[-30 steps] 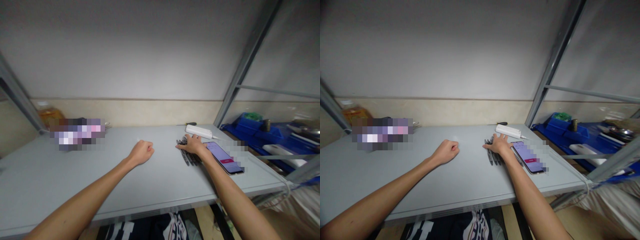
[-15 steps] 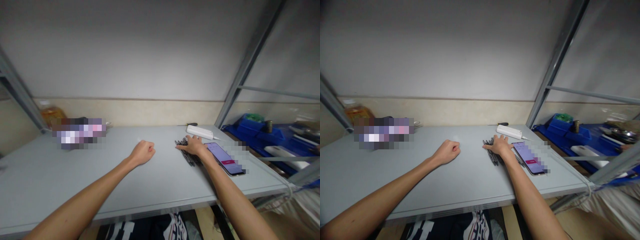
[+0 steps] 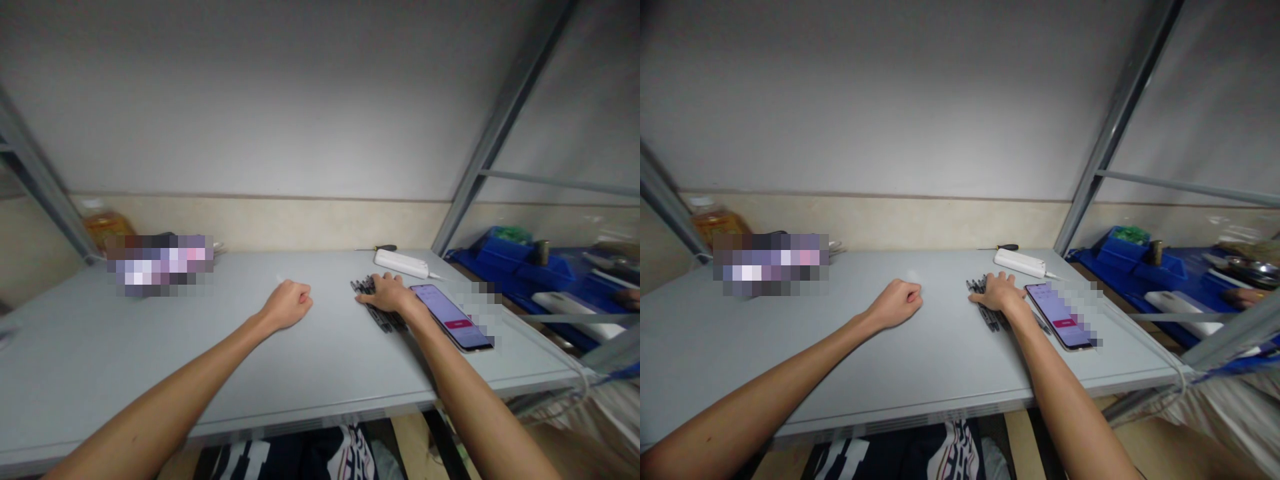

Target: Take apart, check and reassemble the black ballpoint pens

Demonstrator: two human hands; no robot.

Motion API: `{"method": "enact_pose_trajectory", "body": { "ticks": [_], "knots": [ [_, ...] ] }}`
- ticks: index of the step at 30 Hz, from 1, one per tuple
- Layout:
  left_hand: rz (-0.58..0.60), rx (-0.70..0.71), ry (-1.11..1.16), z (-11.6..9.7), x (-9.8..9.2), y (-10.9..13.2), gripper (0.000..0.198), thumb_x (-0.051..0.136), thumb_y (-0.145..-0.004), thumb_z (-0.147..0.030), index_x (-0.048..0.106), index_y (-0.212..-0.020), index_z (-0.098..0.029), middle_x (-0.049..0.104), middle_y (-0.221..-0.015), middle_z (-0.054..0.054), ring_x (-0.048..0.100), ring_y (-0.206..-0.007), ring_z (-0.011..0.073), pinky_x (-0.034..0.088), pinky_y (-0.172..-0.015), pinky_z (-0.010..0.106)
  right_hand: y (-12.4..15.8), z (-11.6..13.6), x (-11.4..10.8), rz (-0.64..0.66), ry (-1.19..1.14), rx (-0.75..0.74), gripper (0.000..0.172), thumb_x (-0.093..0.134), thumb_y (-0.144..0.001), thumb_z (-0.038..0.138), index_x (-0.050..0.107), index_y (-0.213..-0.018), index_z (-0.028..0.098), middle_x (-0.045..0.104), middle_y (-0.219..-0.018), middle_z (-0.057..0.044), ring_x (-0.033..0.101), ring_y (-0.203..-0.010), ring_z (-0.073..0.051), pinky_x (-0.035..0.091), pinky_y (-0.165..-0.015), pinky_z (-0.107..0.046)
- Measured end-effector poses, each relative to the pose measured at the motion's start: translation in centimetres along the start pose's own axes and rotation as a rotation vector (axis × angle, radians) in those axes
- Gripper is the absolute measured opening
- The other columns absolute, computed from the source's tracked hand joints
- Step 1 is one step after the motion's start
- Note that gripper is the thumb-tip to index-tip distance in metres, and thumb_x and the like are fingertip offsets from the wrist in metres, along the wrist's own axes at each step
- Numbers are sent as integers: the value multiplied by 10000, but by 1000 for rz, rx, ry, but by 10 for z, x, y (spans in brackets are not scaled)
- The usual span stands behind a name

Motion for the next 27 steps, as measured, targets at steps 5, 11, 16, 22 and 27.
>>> {"method": "enact_pose_trajectory", "body": {
  "ticks": [5,11,16,22,27],
  "knots": [
    [7,14,4,0,1,1,189,408,-653,-175,307,-494,-195,237,-446,-59,200,-453,94,139,-499,265,-1,5,5,-20,1,-8,548,454,-793,504,431,-1232,177,373,-1294,-165,298,-1228,-342,349,-876,-550],
    [-5,47,3,3,5,0,194,409,-657,-175,298,-498,-192,235,-445,-59,200,-453,92,137,-497,264,-2,12,10,-90,-44,-30,516,471,-807,434,406,-1233,151,366,-1277,-179,353,-1189,-351,384,-862,-483],
    [1,43,9,2,4,1,195,408,-656,-170,300,-496,-193,244,-446,-59,208,-453,92,144,-500,261,-4,17,10,-129,-46,-72,458,498,-800,363,422,-1189,135,429,-1199,-187,471,-1088,-331,409,-812,-385],
    [8,45,15,-2,2,1,198,408,-655,-168,298,-492,-193,238,-450,-59,192,-459,91,138,-498,261,-2,19,7,-124,-39,-104,481,542,-752,360,401,-1157,143,496,-1108,-183,548,-995,-317,415,-754,-354],
    [9,50,20,-2,2,1,194,409,-655,-170,307,-491,-193,237,-456,-59,195,-465,93,142,-502,260,-4,20,7,-129,-56,-94,531,562,-703,346,387,-1159,140,525,-1088,-196,572,-962,-315,423,-720,-340]
  ]
}}
Point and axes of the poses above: each hand's wrist, its own y-axis away from the middle knuckle, its own x-axis out of the palm, z = x × y, the point moved 3 cm from there along -y, towards the middle knuckle
